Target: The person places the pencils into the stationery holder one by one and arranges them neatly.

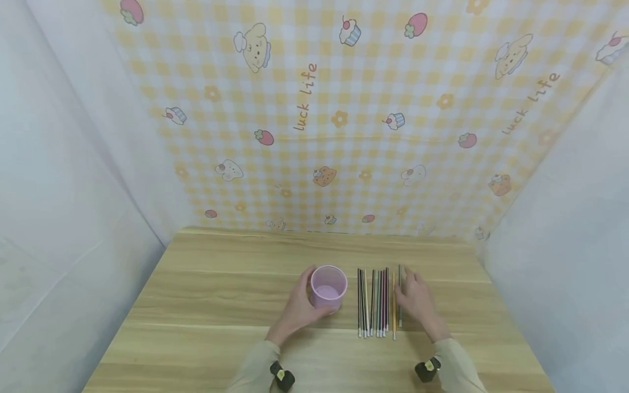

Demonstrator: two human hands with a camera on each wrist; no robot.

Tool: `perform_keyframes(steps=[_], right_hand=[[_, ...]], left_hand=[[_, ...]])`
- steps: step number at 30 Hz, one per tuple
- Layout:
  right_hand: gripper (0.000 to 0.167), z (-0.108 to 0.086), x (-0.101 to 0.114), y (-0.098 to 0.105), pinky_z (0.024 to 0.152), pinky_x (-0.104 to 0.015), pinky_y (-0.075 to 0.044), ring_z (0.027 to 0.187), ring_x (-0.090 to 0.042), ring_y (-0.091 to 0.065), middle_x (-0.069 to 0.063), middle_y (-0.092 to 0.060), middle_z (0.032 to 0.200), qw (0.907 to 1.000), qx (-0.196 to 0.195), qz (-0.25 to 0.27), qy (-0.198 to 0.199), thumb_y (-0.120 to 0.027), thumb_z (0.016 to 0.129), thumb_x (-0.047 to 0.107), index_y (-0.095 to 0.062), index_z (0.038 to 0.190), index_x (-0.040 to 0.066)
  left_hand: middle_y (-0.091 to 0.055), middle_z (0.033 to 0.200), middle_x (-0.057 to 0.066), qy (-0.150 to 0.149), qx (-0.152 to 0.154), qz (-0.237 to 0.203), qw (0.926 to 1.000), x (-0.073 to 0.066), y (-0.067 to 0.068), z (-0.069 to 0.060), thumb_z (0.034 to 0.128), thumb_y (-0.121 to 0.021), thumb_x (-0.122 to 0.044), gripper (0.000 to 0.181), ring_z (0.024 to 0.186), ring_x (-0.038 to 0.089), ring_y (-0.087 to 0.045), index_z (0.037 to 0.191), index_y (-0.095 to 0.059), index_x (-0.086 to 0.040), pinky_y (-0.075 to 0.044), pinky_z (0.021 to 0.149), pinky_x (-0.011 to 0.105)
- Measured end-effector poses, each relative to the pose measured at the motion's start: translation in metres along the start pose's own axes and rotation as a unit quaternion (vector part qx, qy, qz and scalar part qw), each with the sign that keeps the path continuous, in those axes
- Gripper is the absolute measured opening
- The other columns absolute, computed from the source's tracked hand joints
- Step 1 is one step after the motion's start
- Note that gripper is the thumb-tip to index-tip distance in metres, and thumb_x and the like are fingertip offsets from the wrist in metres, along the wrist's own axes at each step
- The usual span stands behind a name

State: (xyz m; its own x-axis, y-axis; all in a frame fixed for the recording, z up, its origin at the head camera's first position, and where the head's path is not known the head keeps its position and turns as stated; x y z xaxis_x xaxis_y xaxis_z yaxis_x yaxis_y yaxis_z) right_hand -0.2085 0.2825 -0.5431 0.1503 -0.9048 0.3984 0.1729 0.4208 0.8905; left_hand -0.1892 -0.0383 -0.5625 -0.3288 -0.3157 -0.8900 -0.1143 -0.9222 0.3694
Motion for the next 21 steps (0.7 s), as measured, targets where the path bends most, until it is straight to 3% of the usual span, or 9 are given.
perform_keyframes(steps=[6, 11, 21], right_hand=[[0.058, 0.000, -0.005, -0.005, 0.072, -0.051, -0.060, 0.086, -0.039, -0.063, -0.041, -0.054, 0.127, 0.9975, 0.032, 0.026, -0.057, -0.065, 0.093, 0.017, -0.045, 0.136, -0.017], [0.055, -0.001, -0.008, -0.010, 0.079, -0.053, -0.059, 0.095, -0.040, -0.061, -0.037, -0.057, 0.121, 0.9927, 0.044, 0.061, -0.094, -0.063, 0.094, 0.018, -0.046, 0.134, -0.017], [0.042, 0.001, -0.015, -0.021, 0.081, -0.050, -0.060, 0.093, -0.039, -0.062, -0.031, -0.062, 0.106, 0.9892, 0.016, 0.091, -0.114, -0.066, 0.091, 0.012, -0.054, 0.119, -0.017]], left_hand=[[-0.053, 0.143, 0.017, 0.035, -0.013, -0.029, 0.9989, 0.000, -0.006, 0.002, 0.0655, -0.095, -0.025, 0.111, 0.130, 0.039, -0.053, 0.155, -0.032, -0.006, -0.044, 0.110, 0.062], [-0.055, 0.141, 0.019, 0.034, -0.029, -0.043, 0.9981, 0.000, -0.008, 0.003, 0.0664, -0.095, -0.024, 0.106, 0.128, 0.040, -0.055, 0.153, -0.035, -0.006, -0.046, 0.108, 0.063], [-0.055, 0.142, 0.012, 0.032, -0.032, -0.053, 0.9976, 0.001, -0.009, 0.005, 0.0671, -0.094, -0.021, 0.099, 0.130, 0.033, -0.055, 0.149, -0.039, -0.013, -0.045, 0.112, 0.056]])
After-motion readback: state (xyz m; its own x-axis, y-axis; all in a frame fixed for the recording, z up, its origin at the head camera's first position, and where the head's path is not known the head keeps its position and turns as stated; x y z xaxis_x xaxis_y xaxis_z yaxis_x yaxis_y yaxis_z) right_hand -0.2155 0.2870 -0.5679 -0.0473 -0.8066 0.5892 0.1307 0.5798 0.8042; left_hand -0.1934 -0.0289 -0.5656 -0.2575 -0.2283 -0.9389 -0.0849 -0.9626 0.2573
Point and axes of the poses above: each hand's wrist, its own z-axis towards the middle knuckle, its own y-axis out of the back of the hand, x = y × z, the point moved 2 cm from there along z, towards the middle knuckle
